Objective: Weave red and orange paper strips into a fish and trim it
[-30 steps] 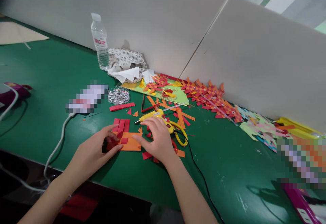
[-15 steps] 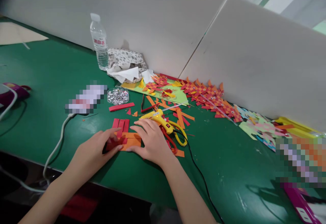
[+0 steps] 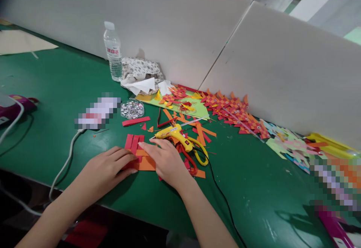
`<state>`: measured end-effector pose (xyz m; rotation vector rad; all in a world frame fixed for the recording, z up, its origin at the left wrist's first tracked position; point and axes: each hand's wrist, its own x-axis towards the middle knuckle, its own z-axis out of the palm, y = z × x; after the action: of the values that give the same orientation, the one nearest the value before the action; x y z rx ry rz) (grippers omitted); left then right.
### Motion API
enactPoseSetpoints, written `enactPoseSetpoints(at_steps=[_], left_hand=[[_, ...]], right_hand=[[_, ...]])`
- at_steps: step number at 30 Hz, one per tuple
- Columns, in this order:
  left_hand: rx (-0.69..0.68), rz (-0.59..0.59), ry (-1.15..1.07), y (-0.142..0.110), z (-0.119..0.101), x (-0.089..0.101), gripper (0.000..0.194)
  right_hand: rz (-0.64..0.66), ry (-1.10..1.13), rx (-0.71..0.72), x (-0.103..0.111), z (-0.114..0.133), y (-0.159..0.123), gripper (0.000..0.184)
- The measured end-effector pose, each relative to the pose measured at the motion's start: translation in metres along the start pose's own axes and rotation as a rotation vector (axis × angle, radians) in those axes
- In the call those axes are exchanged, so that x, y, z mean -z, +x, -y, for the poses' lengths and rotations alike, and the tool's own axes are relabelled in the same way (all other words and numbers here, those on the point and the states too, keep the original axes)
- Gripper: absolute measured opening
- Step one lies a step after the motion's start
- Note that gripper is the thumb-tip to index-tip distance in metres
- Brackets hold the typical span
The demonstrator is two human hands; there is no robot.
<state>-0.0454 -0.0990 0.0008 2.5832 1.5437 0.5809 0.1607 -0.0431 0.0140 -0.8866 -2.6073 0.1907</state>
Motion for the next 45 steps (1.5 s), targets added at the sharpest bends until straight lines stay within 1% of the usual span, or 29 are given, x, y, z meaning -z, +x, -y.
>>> enactPoseSetpoints(at_steps=[2, 4, 5, 6, 8, 9, 10, 11, 12, 13, 14, 15, 16, 17, 18, 19, 22, 23, 24, 26, 28, 29, 31, 34, 36, 39, 42, 45], left_hand=[[-0.083, 0.005, 0.053, 0.001, 0.001, 0.003, 0.018], [-0.149, 0.005, 0.083, 0.0, 0.004, 0.004, 0.02], [-0.159, 0.001, 0.088, -0.001, 0.006, 0.005, 0.022], [-0.152, -0.014, 0.087, -0.002, 0.008, 0.005, 0.023], [-0.075, -0.091, 0.071, -0.005, 0.013, 0.009, 0.022], [0.0, -0.162, 0.055, -0.006, 0.016, 0.012, 0.02], [0.104, -0.246, 0.028, -0.007, 0.019, 0.016, 0.019], [0.229, -0.346, -0.012, -0.007, 0.021, 0.021, 0.019], [0.381, -0.446, -0.072, -0.006, 0.024, 0.026, 0.019], [0.524, -0.542, -0.164, -0.004, 0.027, 0.03, 0.019], [0.65, -0.639, -0.292, -0.002, 0.03, 0.033, 0.02], [0.744, -0.688, -0.482, 0.001, 0.032, 0.034, 0.021], [0.785, -0.76, -0.716, 0.004, 0.032, 0.034, 0.023], [0.815, -0.774, -0.939, 0.008, 0.032, 0.032, 0.024], [0.837, -0.71, -1.122, 0.011, 0.03, 0.027, 0.025], [0.845, -0.634, -1.239, 0.015, 0.026, 0.022, 0.026], [0.846, -0.407, -1.4, 0.023, 0.005, 0.005, 0.029], [0.84, -0.355, -1.434, 0.025, -0.002, 0.001, 0.028], [0.837, -0.314, -1.463, 0.026, -0.01, -0.002, 0.028], [0.839, -0.275, -1.538, 0.029, -0.021, -0.004, 0.027], [0.833, -0.244, -1.622, 0.031, -0.026, -0.003, 0.027], [0.825, -0.228, -1.656, 0.032, -0.027, -0.002, 0.027], [0.798, -0.196, -1.693, 0.032, -0.027, 0.001, 0.034], [0.754, -0.167, -1.69, 0.032, -0.025, 0.002, 0.047], [0.749, -0.169, -1.689, 0.032, -0.024, 0.002, 0.05], [0.755, -0.219, -1.705, 0.032, -0.023, 0.002, 0.054], [0.774, -0.303, -1.71, 0.035, -0.025, 0.003, 0.057], [0.772, -0.398, -1.72, 0.038, -0.03, 0.0, 0.057]], right_hand=[[-0.053, 0.063, -0.038, 0.001, 0.001, 0.0, 0.051], [-0.161, 0.148, -0.096, 0.003, 0.001, -0.001, 0.043], [-0.222, 0.19, -0.125, 0.004, 0.001, -0.002, 0.04], [-0.282, 0.228, -0.152, 0.005, 0.002, -0.002, 0.037], [-0.391, 0.292, -0.197, 0.005, 0.004, -0.003, 0.034], [-0.436, 0.319, -0.22, 0.005, 0.005, -0.003, 0.033], [-0.471, 0.347, -0.242, 0.005, 0.006, -0.003, 0.032], [-0.502, 0.375, -0.263, 0.005, 0.008, -0.003, 0.031], [-0.522, 0.401, -0.281, 0.004, 0.009, -0.003, 0.029], [-0.536, 0.427, -0.294, 0.004, 0.01, -0.003, 0.028], [-0.543, 0.456, -0.304, 0.004, 0.011, -0.003, 0.026], [-0.543, 0.49, -0.311, 0.003, 0.011, -0.003, 0.026], [-0.532, 0.53, -0.319, 0.002, 0.011, -0.002, 0.025], [-0.511, 0.575, -0.328, 0.002, 0.011, -0.002, 0.027], [-0.485, 0.622, -0.341, 0.001, 0.011, -0.002, 0.029], [-0.455, 0.671, -0.359, 0.001, 0.011, -0.003, 0.034], [-0.347, 0.821, -0.438, -0.001, 0.01, -0.003, 0.047], [-0.323, 0.857, -0.466, -0.002, 0.01, -0.003, 0.05], [-0.315, 0.874, -0.493, -0.002, 0.009, -0.003, 0.051], [-0.34, 0.846, -0.535, -0.002, 0.008, -0.003, 0.05], [-0.367, 0.8, -0.548, -0.001, 0.006, -0.003, 0.051], [-0.357, 0.797, -0.54, 0.001, 0.006, -0.004, 0.054], [-0.288, 0.811, -0.508, 0.005, 0.005, -0.005, 0.06], [-0.152, 0.837, -0.474, 0.01, 0.008, -0.007, 0.067], [-0.121, 0.865, -0.476, 0.011, 0.01, -0.007, 0.068], [-0.189, 0.981, -0.524, 0.01, 0.01, -0.004, 0.073], [-0.274, 1.121, -0.602, 0.009, 0.007, -0.001, 0.075], [-0.301, 1.154, -0.633, 0.009, 0.006, 0.001, 0.073]])
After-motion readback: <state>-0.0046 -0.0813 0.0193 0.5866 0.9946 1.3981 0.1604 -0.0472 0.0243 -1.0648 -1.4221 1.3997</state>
